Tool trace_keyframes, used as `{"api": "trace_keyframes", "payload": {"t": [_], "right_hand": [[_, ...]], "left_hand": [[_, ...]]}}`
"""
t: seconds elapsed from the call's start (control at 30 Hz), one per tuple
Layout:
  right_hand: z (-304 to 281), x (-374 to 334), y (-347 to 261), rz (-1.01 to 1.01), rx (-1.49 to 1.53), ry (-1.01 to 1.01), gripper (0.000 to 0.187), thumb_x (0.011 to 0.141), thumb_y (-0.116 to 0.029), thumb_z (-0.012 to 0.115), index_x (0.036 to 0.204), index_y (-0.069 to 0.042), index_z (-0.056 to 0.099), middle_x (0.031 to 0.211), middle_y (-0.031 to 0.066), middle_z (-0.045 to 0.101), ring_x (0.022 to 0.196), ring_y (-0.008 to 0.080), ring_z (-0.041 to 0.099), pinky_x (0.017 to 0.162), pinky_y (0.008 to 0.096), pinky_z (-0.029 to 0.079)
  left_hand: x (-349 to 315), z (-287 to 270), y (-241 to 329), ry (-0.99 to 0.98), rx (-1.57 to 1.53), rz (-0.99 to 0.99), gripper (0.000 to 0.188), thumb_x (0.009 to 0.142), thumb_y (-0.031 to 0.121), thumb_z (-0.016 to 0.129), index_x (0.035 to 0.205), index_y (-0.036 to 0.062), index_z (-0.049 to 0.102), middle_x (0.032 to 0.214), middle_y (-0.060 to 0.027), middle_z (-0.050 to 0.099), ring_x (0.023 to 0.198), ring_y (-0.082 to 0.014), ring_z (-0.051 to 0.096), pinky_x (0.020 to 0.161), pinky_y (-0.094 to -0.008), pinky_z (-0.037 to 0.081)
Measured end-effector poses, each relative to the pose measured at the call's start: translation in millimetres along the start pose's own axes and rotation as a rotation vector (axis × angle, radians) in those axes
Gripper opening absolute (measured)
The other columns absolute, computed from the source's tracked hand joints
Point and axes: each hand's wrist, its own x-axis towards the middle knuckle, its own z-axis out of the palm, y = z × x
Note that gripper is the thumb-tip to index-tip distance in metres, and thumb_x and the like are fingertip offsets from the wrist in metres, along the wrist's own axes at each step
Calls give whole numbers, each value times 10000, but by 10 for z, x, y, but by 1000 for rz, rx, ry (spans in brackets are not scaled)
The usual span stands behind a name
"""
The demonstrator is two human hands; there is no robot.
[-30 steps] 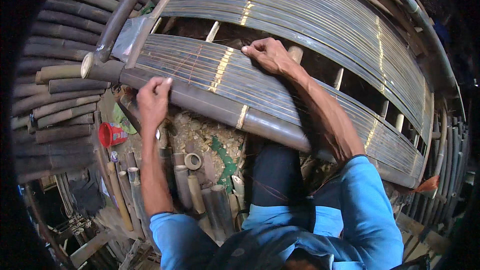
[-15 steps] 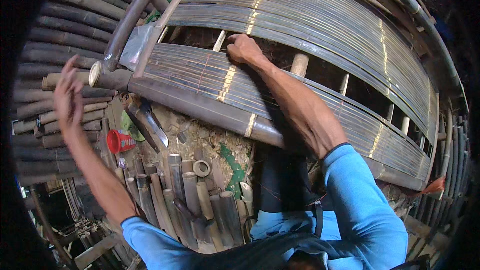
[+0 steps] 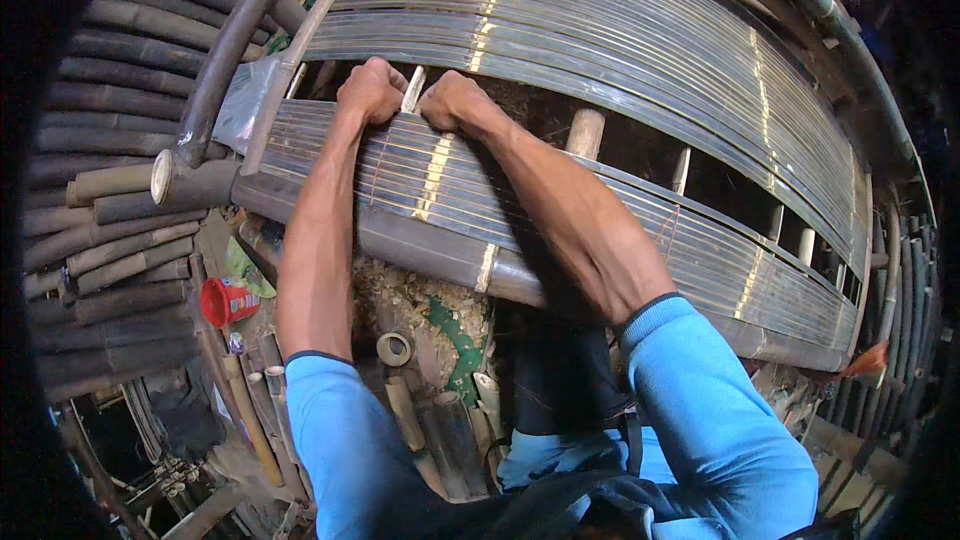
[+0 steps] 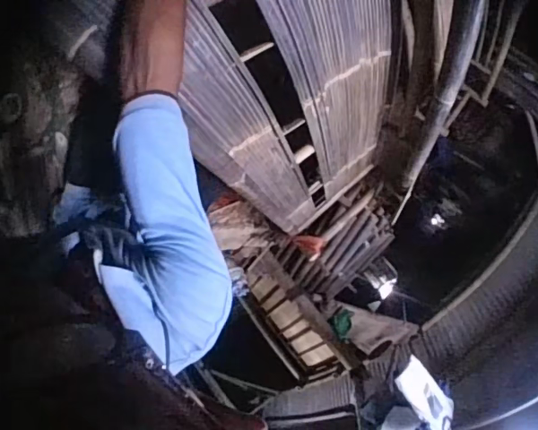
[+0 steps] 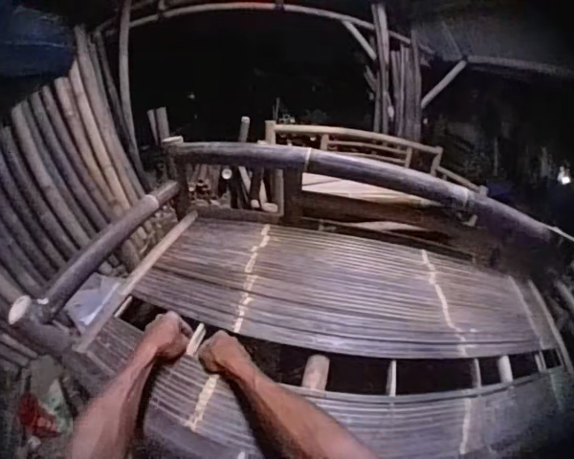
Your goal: The person weaves thin cords through a bamboo frame to secure slats and uses a knife to trim the cord while standing and sitting on the large bamboo structure.
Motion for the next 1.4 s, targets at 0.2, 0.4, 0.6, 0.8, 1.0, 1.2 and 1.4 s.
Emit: {"api": "trace_keyframes", "payload": {"t": [0.2, 0.4, 0.6, 0.8, 1.0, 1.2, 1.4], "right_hand": [[-269, -334, -10, -307, 134, 37, 280, 881, -216, 617, 928, 33, 737, 858, 175, 731, 753, 231, 680, 697, 366, 527], [-489, -663, -1, -664, 308, -98, 233, 973, -239, 648, 1001, -20, 721, 760, -1, 654, 712, 100, 545, 669, 294, 458], [-562, -836, -115, -628, 186, -111, 290, 960, -287, 678, 1082, -34, 752, 967, 79, 751, 867, 156, 656, 801, 332, 522], [-491, -571, 437, -353, 107, -12, 435, 906, -457, 635, 1083, -85, 778, 1018, 202, 755, 972, 359, 723, 906, 438, 542], [-461, -600, 402, -299, 36, -89, 501, 918, -528, 605, 1076, -83, 774, 989, 221, 748, 953, 359, 724, 859, 443, 548], [-427, -671, 394, -265, 14, -65, 525, 919, -527, 597, 997, -35, 763, 889, 217, 737, 845, 331, 716, 797, 443, 542], [-509, -721, 391, -267, 48, -74, 503, 906, -503, 660, 879, -15, 775, 718, 173, 685, 707, 253, 651, 709, 420, 514]], "left_hand": [[-338, -476, -67, 234, 109, 70, 468, 802, 175, 679, 1261, 89, 705, 1043, -226, 748, 769, -315, 734, 680, -399, 596], [-972, -592, 209, -342, -1168, 268, 884, 844, -60, 618, 1615, 68, 206, 1103, -159, 745, 584, -87, 539, 442, -223, 427], [-1600, -453, -175, 231, -455, 197, 492, 875, 169, 795, 1315, 29, 625, 817, -8, 628, 697, -76, 495, 672, -260, 433], [-3152, -523, -1637, 530, -254, -202, 512, 942, 376, 738, 695, -50, 597, 650, -48, 505, 661, -107, 424, 600, -331, 333], [-4742, -281, -2983, 664, 285, -933, 652, 893, 588, 694, 743, -46, 677, 702, -181, 613, 643, -249, 582, 625, -458, 444], [-5361, 270, -4114, 324, 606, -895, 551, 877, 512, 711, 1130, 25, 661, 1038, -188, 695, 913, -403, 663, 842, -506, 506], [-2878, 653, -1758, 548, -972, -342, 658, 933, 285, 753, 1474, 36, 472, 1406, -120, 552, 1233, -254, 562, 938, -359, 519]]}}
